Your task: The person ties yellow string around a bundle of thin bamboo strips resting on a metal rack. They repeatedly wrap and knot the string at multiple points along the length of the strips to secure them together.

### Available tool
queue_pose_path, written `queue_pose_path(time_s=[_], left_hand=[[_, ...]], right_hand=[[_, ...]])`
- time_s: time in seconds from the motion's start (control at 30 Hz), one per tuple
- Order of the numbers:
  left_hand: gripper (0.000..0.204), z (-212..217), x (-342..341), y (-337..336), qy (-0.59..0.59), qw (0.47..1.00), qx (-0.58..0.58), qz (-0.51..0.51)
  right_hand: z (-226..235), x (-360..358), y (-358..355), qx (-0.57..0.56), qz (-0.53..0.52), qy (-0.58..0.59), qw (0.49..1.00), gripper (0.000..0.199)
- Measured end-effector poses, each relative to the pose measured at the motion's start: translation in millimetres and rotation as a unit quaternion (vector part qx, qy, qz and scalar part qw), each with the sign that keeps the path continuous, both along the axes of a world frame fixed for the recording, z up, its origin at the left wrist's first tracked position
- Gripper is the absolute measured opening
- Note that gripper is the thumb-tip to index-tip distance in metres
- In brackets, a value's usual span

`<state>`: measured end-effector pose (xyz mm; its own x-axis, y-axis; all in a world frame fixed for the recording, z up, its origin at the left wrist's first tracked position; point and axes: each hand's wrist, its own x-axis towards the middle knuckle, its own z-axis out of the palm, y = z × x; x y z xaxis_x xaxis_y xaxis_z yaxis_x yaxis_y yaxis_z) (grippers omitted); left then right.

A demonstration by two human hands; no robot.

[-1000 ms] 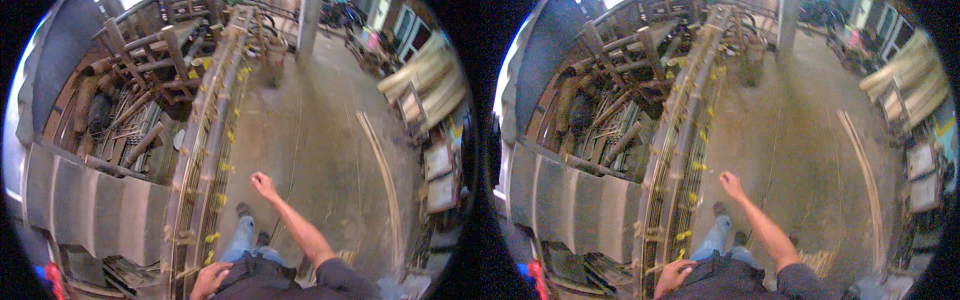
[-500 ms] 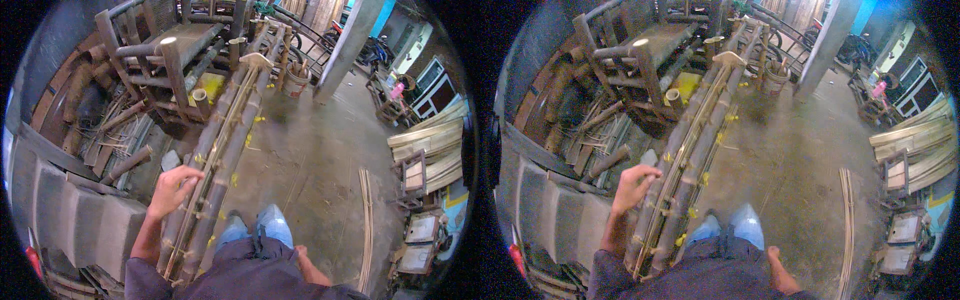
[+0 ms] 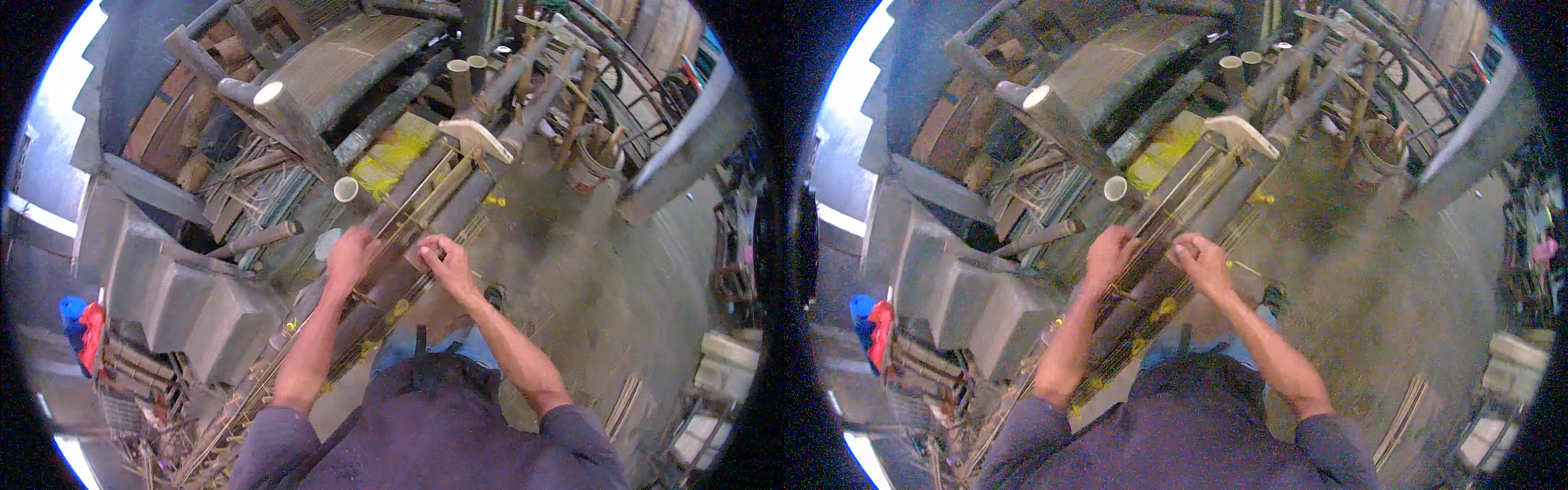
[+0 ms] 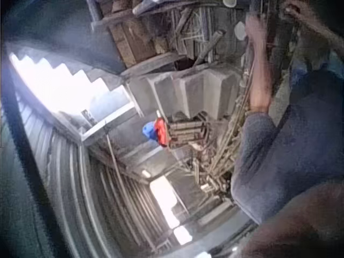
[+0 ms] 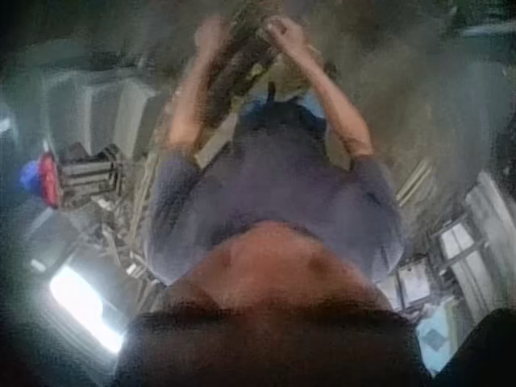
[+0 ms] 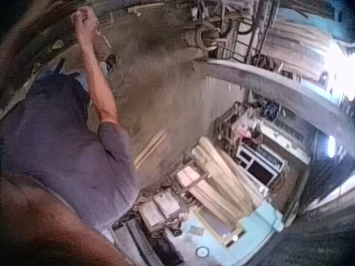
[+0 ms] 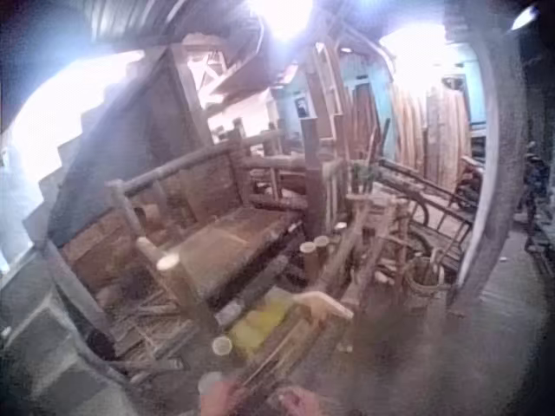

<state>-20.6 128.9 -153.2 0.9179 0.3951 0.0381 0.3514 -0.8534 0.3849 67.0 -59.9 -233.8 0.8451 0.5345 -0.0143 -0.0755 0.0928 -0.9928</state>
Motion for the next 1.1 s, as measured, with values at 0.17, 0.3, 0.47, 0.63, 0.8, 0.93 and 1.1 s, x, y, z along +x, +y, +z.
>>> queue_pose_path(time_s=[0.17,0.3,0.47,0.63,0.8,0.93,1.1], left_hand=[[0.038,77,3,-48,0.008,0.957,-0.258,0.129],[0.044,58,-9,-39,-0.013,0.971,-0.195,0.137],[0.045,25,5,-31,0.036,0.948,-0.272,0.161],[0.034,-1,6,-16,0.074,0.935,-0.318,0.136],[0.019,-15,34,-37,-0.062,0.991,-0.08,0.084],[0.017,-37,68,-50,-0.053,0.988,-0.101,0.102],[0.016,-47,69,-45,-0.06,0.988,-0.1,0.097]], right_hand=[[85,60,46,0.155,0.101,0.081,0.979,0.018],[130,125,51,0.401,0.064,0.365,0.838,0.029],[130,167,51,0.44,0.165,0.288,0.835,0.041],[57,183,53,0.316,0.078,0.257,0.91,0.032],[-25,172,-79,-0.08,0.131,0.133,0.979,0.031],[-107,140,-197,-0.361,0.329,0.055,0.871,0.046],[-76,70,-105,-0.217,0.258,-0.1,0.936,0.055]])
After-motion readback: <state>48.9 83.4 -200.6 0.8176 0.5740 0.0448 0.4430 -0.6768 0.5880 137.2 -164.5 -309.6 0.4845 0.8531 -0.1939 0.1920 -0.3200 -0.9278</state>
